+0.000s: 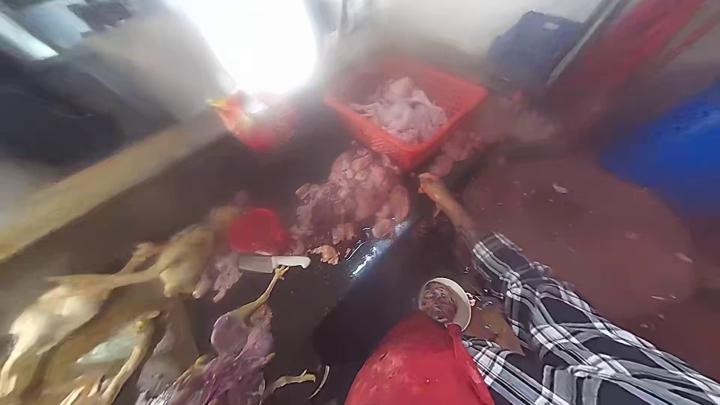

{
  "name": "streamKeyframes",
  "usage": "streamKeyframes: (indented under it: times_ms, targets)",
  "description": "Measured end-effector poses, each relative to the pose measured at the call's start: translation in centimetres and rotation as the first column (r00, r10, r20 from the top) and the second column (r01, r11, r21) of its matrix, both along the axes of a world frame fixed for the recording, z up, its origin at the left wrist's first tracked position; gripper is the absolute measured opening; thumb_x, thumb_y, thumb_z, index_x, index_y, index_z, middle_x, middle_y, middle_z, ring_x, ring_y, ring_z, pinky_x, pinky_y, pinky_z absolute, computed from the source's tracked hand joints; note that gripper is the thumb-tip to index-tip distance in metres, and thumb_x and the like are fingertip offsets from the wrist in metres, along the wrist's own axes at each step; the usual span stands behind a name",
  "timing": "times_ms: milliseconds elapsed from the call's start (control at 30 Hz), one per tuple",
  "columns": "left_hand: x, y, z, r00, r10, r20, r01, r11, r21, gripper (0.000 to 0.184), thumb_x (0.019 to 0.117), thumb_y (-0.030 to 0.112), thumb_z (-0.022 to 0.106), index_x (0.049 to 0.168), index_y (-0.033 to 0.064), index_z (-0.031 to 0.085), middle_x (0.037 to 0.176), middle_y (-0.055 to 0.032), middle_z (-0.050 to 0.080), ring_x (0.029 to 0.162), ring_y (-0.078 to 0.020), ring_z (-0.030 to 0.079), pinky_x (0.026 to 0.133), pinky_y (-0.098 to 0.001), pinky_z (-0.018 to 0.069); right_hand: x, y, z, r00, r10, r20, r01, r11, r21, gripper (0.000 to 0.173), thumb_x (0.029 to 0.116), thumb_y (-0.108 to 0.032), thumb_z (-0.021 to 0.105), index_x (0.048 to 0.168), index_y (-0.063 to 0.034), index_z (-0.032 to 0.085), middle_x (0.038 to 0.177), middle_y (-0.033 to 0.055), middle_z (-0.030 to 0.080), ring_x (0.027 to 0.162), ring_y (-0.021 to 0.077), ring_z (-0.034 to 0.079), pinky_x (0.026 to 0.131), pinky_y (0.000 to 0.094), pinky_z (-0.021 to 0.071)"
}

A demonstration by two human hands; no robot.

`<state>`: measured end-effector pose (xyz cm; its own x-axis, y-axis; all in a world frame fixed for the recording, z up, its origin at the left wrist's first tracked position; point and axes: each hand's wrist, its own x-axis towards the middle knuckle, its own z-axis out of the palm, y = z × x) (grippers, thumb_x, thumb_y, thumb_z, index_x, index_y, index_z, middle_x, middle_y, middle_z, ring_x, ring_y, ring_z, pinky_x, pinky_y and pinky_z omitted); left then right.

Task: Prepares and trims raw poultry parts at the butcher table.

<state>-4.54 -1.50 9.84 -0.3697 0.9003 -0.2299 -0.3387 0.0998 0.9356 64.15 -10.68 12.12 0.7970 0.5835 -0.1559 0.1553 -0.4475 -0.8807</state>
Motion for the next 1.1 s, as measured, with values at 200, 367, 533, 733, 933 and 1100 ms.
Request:
streamKeyframes:
  times_ms: [200, 367, 533, 733, 933, 1100]
  targets:
    - [-3.2, 1.6, -0.9, 0.972, -0.005, 0.233, 0.0, 1.0, 0.02, 0.069, 0.0925, 0.077, 0.043, 0.129, 0.0213, 0.059, 0.109, -0.007, 0.071, 0.096, -0.0236, 0.07, 0.076, -0.0536, 0.0601, -12.3, 2.6, 0.8, 0.847, 0.465, 0.256, -0.463, 0.883, -0.075, 0.035, 0.1101, -0.023, 0.044, 0.131, -0.006, 0.066, 0.124, 0.0182, 0.069, 0.111, 0.0324, 0.068, 0.099, 0.058, 0.0531]
    - [0.7, 2.1, 7.9, 0.997, 0.071, 0.026, -0.074, 0.978, 0.195, 0.061, 0.1057, 0.06, 0.034, 0.142, 0.0129, 0.048, 0.119, -0.0127, 0.067, 0.105, -0.0252, 0.068, 0.087, -0.0516, 0.059, -33.7, 6.9, 4.1, 0.264, 0.939, 0.221, -0.957, 0.283, -0.058, 0.039, 0.1084, -0.033, 0.044, 0.14, -0.0215, 0.064, 0.14, 0.0028, 0.064, 0.133, 0.0186, 0.058, 0.115, 0.0466, 0.0431]
    - [4.0, -0.1, 14.9, 0.986, 0.081, -0.145, -0.018, 0.921, 0.389, 0.031, 0.1083, 0.023, 0.041, 0.128, 0.0021, 0.053, 0.103, -0.0096, 0.067, 0.092, -0.0176, 0.068, 0.082, -0.041, 0.0605, -46.6, 10.5, 9.2, 0.132, 0.914, 0.384, -0.952, 0.224, -0.207, 0.049, 0.1028, -0.044, 0.052, 0.139, -0.0112, 0.059, 0.136, 0.0143, 0.063, 0.13, 0.0332, 0.057, 0.111, 0.0562, 0.0421]
    - [6.6, -1.8, 14.4, 0.961, -0.038, -0.273, 0.169, 0.863, 0.475, 0.062, 0.0831, 0.01, 0.073, 0.137, -0.0048, 0.048, 0.125, -0.0188, 0.063, 0.108, -0.0261, 0.066, 0.091, -0.0439, 0.0596, -49.5, 11.0, 5.5, 0.183, 0.965, 0.186, -0.981, 0.192, -0.033, 0.05, 0.0923, -0.036, 0.071, 0.128, -0.0021, 0.065, 0.126, 0.021, 0.068, 0.121, 0.0374, 0.063, 0.104, 0.0614, 0.048]
    - [2.6, 0.4, 11.7, 0.987, 0.018, -0.158, 0.042, 0.928, 0.369, 0.045, 0.0977, 0.009, 0.057, 0.14, -0.0033, 0.047, 0.117, -0.0183, 0.067, 0.098, -0.0251, 0.069, 0.084, -0.0452, 0.0612, -50.1, 11.6, 1.7, 0.176, 0.956, -0.234, -0.982, 0.188, 0.032, 0.028, 0.1002, -0.021, 0.061, 0.117, 0.0, 0.068, 0.111, 0.0185, 0.07, 0.101, 0.029, 0.069, 0.091, 0.0531, 0.0558]
    - [0.3, 2.2, 11.0, 0.998, 0.051, 0.023, -0.055, 0.976, 0.209, 0.041, 0.1086, 0.037, 0.043, 0.131, 0.0055, 0.054, 0.103, -0.0131, 0.069, 0.091, -0.0226, 0.07, 0.077, -0.0456, 0.0611, -47.0, 10.9, -2.2, -0.008, 0.791, -0.612, -0.812, 0.352, 0.465, 0.032, 0.1051, -0.023, 0.045, 0.129, -0.0095, 0.062, 0.094, 0.0079, 0.069, 0.074, 0.0174, 0.066, 0.063, 0.0367, 0.0574]
